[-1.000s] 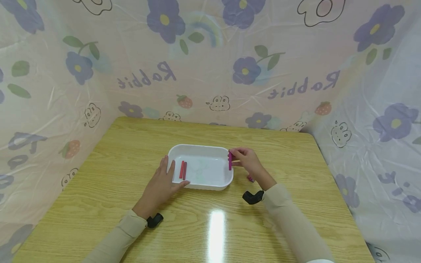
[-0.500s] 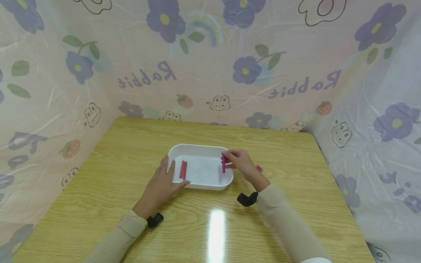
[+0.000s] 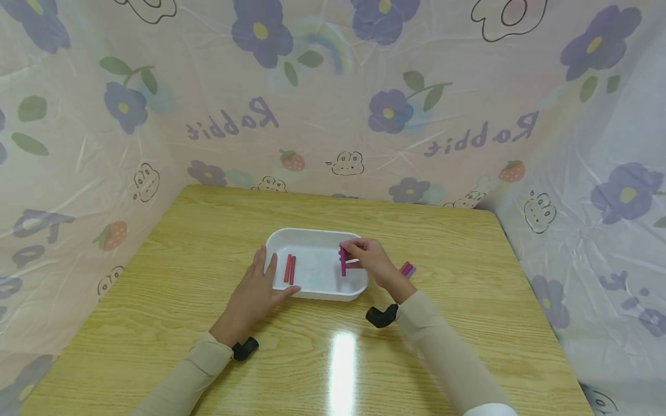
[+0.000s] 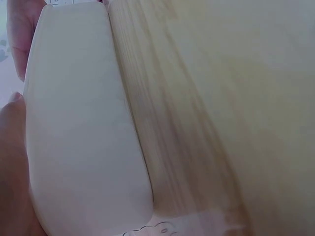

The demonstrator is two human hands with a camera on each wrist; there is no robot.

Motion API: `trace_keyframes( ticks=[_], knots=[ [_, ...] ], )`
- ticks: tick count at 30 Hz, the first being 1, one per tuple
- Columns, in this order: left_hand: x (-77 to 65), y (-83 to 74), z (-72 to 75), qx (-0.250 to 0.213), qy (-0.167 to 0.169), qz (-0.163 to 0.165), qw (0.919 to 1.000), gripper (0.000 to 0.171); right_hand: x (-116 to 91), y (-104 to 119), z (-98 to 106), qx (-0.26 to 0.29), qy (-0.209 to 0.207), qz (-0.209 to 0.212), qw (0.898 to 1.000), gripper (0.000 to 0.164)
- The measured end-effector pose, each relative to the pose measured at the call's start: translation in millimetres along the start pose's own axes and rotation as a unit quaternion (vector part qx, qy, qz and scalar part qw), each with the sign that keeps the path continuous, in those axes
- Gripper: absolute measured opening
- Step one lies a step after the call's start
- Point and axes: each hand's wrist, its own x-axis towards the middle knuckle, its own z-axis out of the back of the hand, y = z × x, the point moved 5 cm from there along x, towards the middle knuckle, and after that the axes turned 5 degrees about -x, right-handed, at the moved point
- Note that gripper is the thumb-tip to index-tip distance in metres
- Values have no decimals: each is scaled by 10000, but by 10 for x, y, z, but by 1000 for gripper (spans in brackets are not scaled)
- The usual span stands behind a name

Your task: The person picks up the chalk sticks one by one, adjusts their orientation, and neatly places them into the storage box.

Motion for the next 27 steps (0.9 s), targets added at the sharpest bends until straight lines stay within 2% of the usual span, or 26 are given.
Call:
trace_keyframes(
  ticks=[19, 27],
  knots=[
    [-3, 11, -10, 20, -33, 76, 10000, 107, 71, 30, -219, -16, 144, 128, 9998, 40],
    [-4, 9, -14, -36, -95, 5, 9999, 106, 115, 17, -332, 55, 188, 21, 9998, 43]
  ],
)
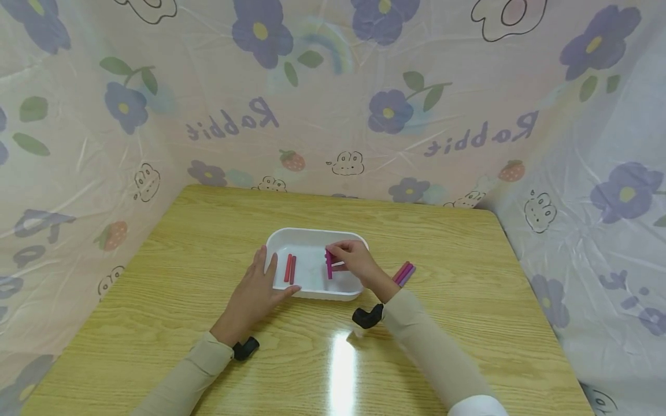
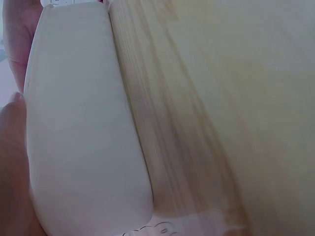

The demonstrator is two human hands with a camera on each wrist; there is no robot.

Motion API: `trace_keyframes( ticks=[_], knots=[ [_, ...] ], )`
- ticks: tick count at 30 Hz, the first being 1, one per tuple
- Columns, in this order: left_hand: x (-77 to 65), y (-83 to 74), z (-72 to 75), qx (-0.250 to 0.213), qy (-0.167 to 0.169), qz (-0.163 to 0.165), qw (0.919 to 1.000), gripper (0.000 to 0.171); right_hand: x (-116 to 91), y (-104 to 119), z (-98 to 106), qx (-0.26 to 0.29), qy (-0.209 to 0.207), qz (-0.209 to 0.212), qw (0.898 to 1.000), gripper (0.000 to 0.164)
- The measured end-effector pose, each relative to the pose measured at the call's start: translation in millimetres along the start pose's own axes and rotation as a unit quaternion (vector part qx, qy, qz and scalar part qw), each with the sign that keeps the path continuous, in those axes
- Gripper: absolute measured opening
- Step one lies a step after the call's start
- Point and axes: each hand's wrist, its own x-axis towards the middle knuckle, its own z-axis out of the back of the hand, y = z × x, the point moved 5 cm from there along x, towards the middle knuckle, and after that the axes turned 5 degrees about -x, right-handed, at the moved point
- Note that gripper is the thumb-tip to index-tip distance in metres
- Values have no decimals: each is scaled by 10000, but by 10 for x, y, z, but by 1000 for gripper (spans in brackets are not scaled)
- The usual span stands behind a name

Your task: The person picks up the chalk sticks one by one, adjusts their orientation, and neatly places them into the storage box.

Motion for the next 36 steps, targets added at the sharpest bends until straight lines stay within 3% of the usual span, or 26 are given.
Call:
trace_keyframes(
  ticks=[13, 29, 36],
  knots=[
    [-1, 1, 5, 59, 27, 20, 10000, 107, 94, -3, -163, -77, -30, 18, 10000, 38],
    [11, 6, -3, 88, 192, 75, 9997, 106, 182, -83, -330, 60, -27, -302, 9995, 37],
    [3, -9, 6, 134, 169, 14, 9998, 105, 210, -106, -403, 56, -134, -387, 9991, 29]
  ],
)
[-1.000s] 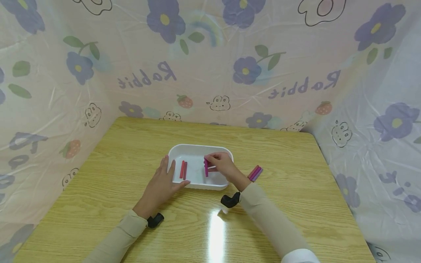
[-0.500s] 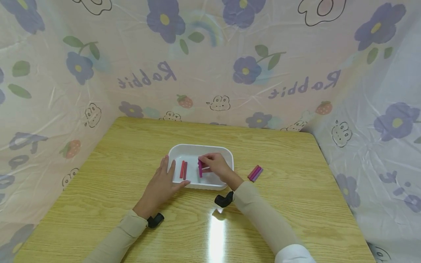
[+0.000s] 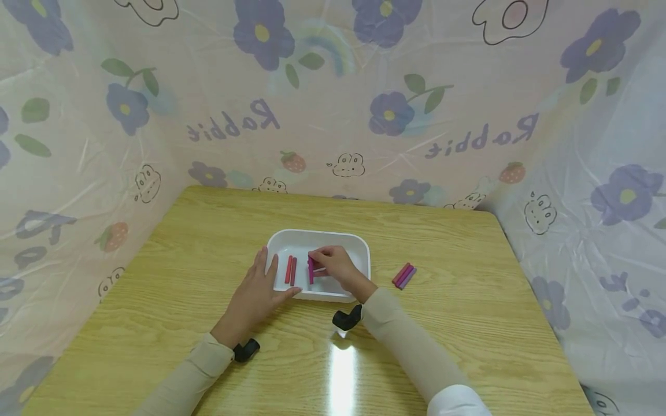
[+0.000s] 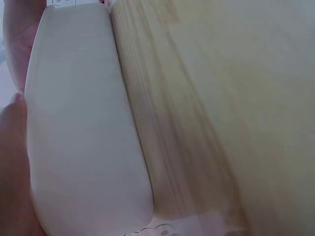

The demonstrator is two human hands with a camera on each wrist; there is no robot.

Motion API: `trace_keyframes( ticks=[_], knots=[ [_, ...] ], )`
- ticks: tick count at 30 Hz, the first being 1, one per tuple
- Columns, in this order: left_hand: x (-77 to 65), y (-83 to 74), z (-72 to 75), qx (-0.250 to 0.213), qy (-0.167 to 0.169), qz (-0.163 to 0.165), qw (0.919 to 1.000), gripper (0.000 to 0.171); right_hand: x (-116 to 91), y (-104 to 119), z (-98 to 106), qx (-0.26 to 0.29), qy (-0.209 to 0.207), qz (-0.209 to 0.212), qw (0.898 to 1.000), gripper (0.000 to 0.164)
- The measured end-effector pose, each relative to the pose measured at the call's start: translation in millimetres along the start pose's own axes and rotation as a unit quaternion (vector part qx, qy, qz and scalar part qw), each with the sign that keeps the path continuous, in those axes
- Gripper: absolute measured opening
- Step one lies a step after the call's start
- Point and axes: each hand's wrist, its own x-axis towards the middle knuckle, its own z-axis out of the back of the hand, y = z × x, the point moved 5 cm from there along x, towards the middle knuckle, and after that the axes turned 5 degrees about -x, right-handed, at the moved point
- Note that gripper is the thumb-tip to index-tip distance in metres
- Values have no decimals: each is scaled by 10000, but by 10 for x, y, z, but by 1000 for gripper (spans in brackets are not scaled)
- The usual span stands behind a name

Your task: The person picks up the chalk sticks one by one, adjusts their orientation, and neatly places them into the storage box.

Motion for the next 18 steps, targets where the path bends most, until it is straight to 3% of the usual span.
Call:
trace_keyframes(
  ticks=[18],
  knots=[
    [3, 8, -10, 45, -80, -58, 9999, 106, 93, -14, -115, -77, -32, -213, 9997, 30]
  ],
)
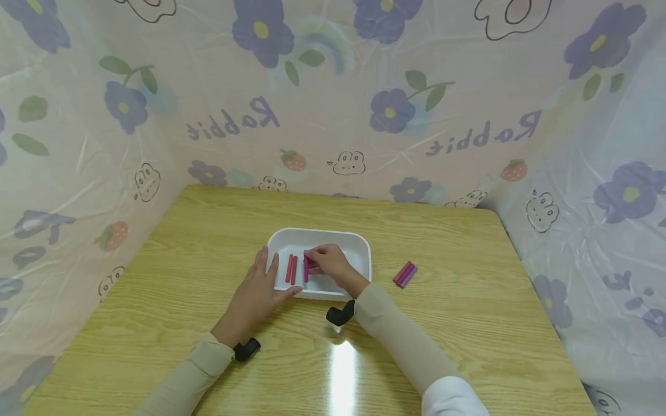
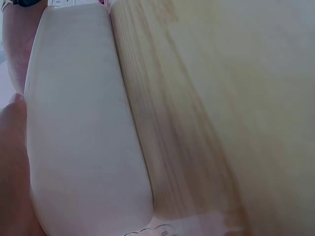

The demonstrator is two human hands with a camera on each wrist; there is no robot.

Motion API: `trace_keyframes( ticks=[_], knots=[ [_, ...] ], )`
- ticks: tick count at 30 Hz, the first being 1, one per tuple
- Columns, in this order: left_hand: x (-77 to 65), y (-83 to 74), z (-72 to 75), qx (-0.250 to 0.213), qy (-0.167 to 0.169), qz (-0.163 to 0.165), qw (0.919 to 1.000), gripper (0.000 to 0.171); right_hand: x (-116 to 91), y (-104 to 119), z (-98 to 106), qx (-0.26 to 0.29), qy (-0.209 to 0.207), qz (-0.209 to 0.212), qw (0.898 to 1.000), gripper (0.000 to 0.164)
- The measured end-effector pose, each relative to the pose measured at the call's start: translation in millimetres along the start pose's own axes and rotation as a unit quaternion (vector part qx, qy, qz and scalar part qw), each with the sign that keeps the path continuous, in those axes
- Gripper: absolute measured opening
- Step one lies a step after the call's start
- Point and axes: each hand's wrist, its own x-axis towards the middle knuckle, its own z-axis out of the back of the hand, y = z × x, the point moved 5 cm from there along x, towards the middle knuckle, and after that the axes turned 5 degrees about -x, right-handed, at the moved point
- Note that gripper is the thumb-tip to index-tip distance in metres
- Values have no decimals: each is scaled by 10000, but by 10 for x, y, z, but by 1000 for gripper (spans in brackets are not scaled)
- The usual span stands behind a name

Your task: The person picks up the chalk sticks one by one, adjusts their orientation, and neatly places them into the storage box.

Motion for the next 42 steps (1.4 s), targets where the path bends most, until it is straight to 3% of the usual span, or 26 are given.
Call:
trace_keyframes(
  ticks=[15, 25, 32, 42],
  knots=[
    [4, -2, -4, 20, -22, 11, 10000, 105, 135, -85, -74, 213, 34, -532, 9983, 27],
    [-1, -13, 2, -22, -42, 6, 10000, 106, 147, -109, -101, 196, 320, -570, 9977, 33],
    [-5, -5, -9, -23, 13, 33, 10000, 106, 157, -138, -119, 173, 243, -602, 9977, 29],
    [-2, 2, -19, -43, -189, -102, 9998, 104, 138, -110, -122, 89, 187, -620, 9979, 26]
  ],
)
